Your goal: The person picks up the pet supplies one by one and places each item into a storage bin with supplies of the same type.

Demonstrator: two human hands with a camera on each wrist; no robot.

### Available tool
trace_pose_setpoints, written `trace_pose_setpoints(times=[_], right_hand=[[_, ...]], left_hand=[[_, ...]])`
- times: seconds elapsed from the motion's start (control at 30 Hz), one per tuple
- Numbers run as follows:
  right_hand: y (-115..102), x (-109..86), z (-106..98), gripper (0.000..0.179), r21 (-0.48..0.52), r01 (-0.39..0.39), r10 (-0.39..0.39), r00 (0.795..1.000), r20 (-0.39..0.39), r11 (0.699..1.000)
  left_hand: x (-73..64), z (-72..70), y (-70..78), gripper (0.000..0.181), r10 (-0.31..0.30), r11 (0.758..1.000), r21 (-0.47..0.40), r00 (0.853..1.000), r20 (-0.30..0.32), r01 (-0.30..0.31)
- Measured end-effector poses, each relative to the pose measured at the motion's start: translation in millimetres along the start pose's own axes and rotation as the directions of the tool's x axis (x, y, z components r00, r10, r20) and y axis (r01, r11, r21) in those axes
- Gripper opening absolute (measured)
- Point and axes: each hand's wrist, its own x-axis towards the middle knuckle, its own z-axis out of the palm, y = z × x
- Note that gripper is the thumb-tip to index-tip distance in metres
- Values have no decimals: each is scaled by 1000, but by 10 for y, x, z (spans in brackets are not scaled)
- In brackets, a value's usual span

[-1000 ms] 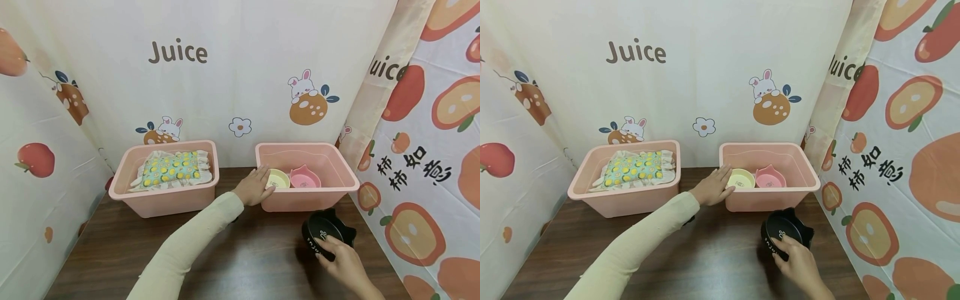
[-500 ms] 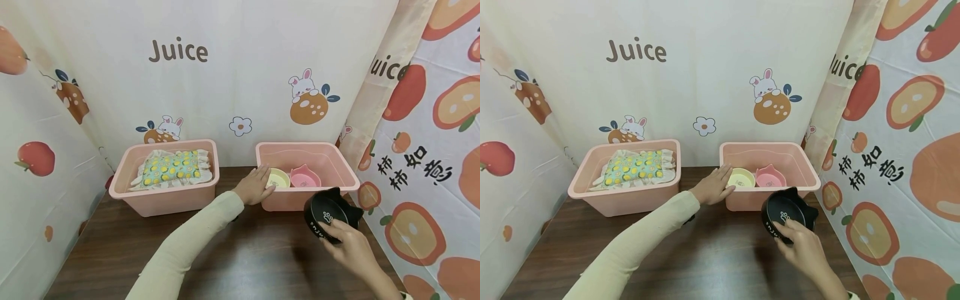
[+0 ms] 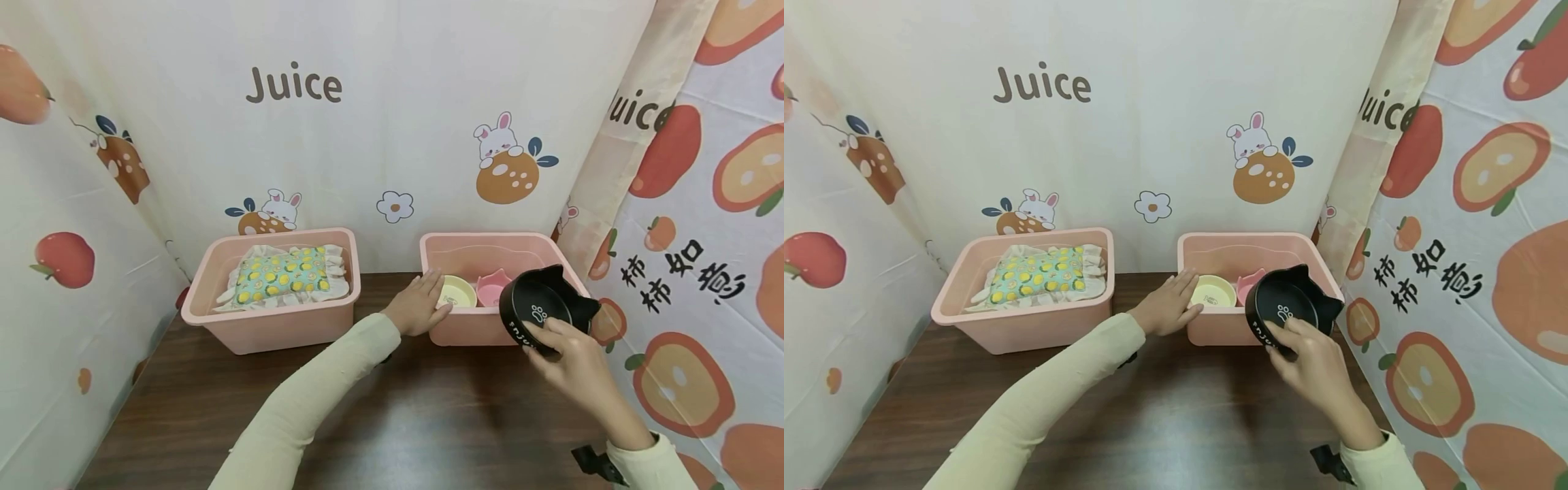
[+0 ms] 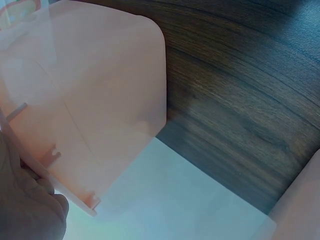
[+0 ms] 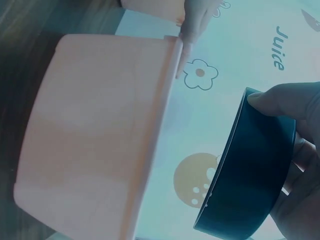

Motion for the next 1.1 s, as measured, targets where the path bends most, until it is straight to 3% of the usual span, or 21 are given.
trace_pose_setpoints(times=[0.43,0.67,1.1], right_hand=[[160,276,50,37,-41,-50,52,998,37,998],[276,423,105,38,-60,-26,27,999,20,998],[604,617,338,36,-160,1,12,997,80,987]], left_hand=[[-24,-31,14,70,1,1000,3,1000,17,-1],[-21,-37,13,70,-1,1000,-3,1000,10,1],[-23,-28,6,69,-6,1000,-13,1000,12,6]])
